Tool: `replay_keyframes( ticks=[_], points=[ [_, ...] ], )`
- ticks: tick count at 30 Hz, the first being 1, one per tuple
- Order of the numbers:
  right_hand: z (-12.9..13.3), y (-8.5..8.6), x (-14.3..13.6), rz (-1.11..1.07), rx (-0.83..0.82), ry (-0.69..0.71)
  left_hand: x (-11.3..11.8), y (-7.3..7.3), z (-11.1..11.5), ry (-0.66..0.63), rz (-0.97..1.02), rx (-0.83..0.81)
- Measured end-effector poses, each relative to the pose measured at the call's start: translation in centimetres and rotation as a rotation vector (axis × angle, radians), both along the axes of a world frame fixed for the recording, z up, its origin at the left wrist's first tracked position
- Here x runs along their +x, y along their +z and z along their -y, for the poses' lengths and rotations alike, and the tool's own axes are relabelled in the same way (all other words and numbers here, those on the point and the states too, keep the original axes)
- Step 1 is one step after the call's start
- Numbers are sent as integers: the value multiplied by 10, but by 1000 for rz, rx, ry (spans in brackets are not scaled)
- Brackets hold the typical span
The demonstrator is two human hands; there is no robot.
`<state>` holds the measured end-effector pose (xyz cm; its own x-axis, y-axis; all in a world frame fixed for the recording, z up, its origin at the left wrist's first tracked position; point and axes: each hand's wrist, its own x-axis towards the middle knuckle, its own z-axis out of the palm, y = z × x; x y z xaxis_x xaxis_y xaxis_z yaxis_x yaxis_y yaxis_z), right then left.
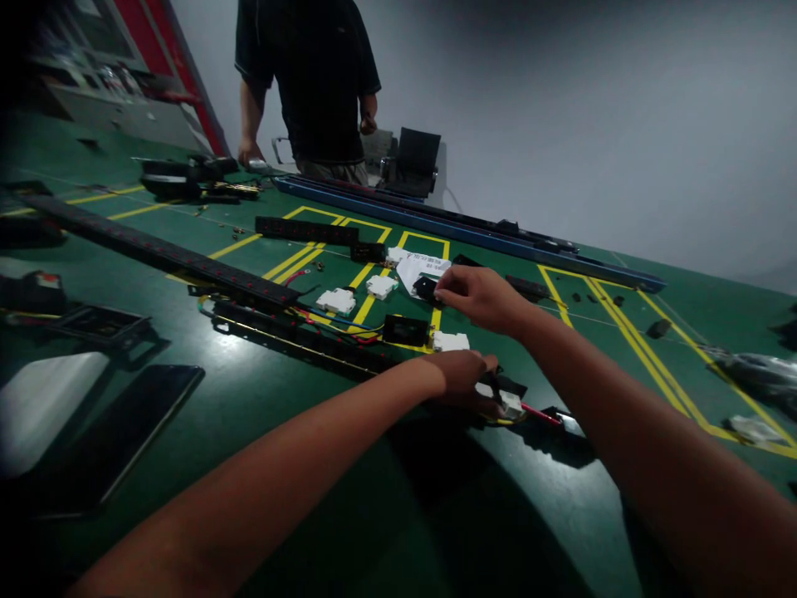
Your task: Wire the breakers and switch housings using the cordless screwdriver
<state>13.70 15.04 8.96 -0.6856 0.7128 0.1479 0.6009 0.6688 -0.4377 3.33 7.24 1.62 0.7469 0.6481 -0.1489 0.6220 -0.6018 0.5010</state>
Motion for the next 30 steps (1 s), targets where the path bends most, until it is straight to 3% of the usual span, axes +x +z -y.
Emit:
replay_keyframes(
  ticks=[3,6,11,18,30],
  points=[
    [49,3,60,-148,-98,-136,-1,-3,2,37,36,32],
    [99,-13,102,-119,-69,-303,0,-11,0,16,76,47],
    [149,-53,128,-127,-41,-503,4,-16,0,7,97,91],
    [152,-95,126,-242,187,-402,7,-19,-3,-1,68,124],
    [151,-102,122,-257,199,-371,7,-27,-8,0,77,124]
  ],
)
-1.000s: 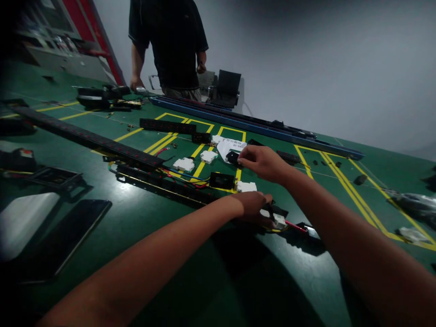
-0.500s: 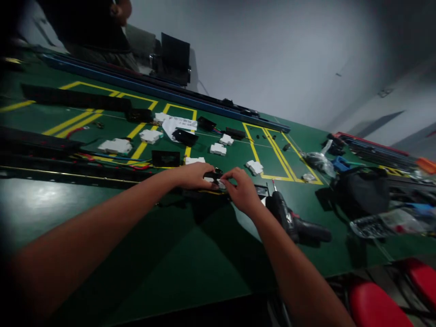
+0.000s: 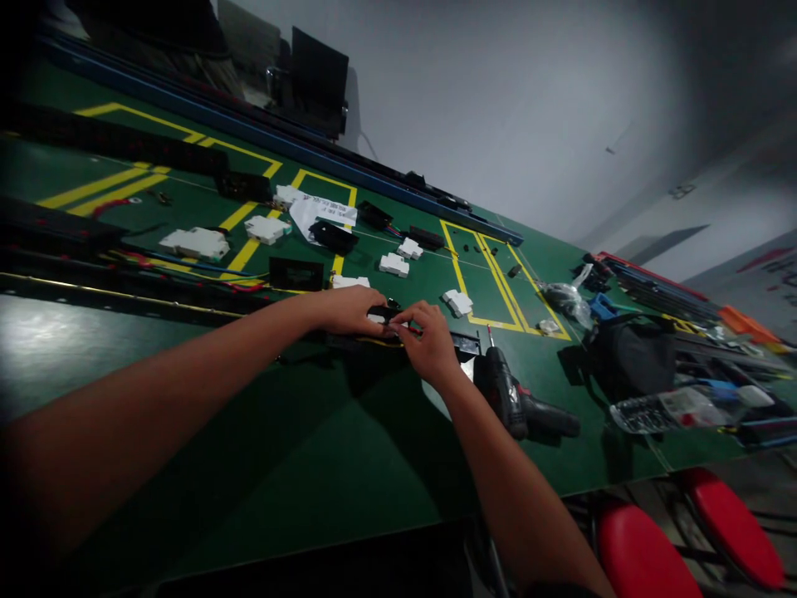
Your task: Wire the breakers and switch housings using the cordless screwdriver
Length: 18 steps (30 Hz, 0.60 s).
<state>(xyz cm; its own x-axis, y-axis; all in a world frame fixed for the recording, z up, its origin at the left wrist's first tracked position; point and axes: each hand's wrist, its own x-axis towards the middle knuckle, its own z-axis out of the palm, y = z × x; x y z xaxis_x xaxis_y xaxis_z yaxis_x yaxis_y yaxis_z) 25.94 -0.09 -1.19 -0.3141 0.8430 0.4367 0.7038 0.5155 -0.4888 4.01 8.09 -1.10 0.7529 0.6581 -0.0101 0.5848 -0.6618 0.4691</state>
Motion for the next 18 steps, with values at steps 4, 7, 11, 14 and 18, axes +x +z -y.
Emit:
replay_keyframes(
  ticks=[4,7,11,14,18],
  points=[
    [2,1,-7,51,29,-39,0,2,0,-2,-23,9],
    [5,7,-15,99,50,-47,-1,4,1,-12,-40,21],
    [6,15,-19,117,21,-65,-5,9,2,-12,-45,5],
    [5,16,-17,147,-8,-64,-6,12,3,-5,-54,-8],
    [6,14,-15,149,0,-54,-5,13,5,17,-67,-53]
  ],
)
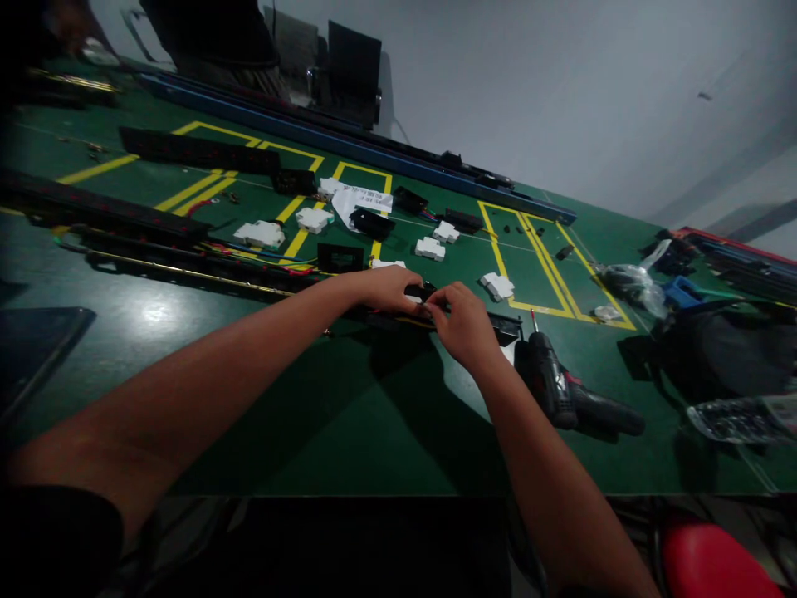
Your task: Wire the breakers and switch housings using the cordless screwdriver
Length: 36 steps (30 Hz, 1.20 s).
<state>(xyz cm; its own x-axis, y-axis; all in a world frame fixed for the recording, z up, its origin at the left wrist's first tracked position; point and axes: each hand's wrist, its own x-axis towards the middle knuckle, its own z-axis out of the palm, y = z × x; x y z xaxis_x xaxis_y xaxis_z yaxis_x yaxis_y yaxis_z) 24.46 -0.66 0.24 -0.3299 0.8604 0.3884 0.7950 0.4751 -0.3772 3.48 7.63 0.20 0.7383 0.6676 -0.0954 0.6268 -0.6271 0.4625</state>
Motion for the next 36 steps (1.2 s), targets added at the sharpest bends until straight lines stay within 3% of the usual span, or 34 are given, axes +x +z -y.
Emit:
replay_keyframes(
  ticks=[10,18,36],
  points=[
    [1,2,-3,-29,-73,-2,4,-3,0,-16,-2,103],
    [-1,-5,0,-115,-83,-79,4,-4,0,-16,6,83],
    [-9,1,1,-196,-291,-59,5,-5,0,-32,-5,107]
  ],
)
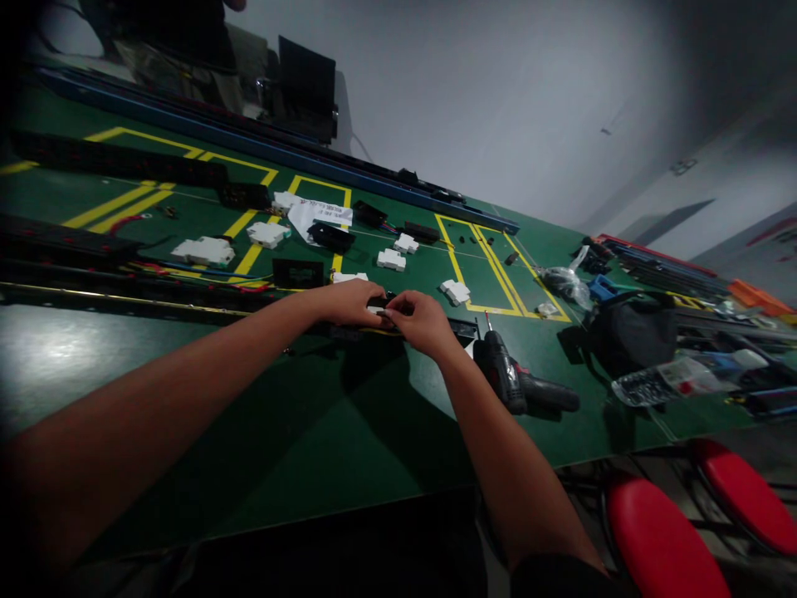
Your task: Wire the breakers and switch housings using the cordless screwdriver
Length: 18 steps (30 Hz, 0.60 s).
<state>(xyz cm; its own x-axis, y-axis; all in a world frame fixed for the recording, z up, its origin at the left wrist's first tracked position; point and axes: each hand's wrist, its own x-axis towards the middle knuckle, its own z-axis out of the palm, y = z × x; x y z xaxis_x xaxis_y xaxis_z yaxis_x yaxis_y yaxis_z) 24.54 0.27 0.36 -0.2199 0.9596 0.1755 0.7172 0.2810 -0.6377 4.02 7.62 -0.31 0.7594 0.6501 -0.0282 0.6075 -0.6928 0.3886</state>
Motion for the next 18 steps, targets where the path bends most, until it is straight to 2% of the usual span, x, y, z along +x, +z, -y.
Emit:
replay_keyframes(
  ticks=[7,11,14,16,18],
  points=[
    [8,3,4,12,41,-13,-1,1,1,8,12,-33],
    [28,16,15,48,99,-30,-2,1,0,10,20,-64],
    [57,30,56,195,183,-52,-3,1,-2,24,19,-104],
    [80,36,104,353,183,-89,-3,2,-3,24,24,-125],
    [100,35,158,493,131,-184,-3,3,-2,19,32,-135]
  ],
)
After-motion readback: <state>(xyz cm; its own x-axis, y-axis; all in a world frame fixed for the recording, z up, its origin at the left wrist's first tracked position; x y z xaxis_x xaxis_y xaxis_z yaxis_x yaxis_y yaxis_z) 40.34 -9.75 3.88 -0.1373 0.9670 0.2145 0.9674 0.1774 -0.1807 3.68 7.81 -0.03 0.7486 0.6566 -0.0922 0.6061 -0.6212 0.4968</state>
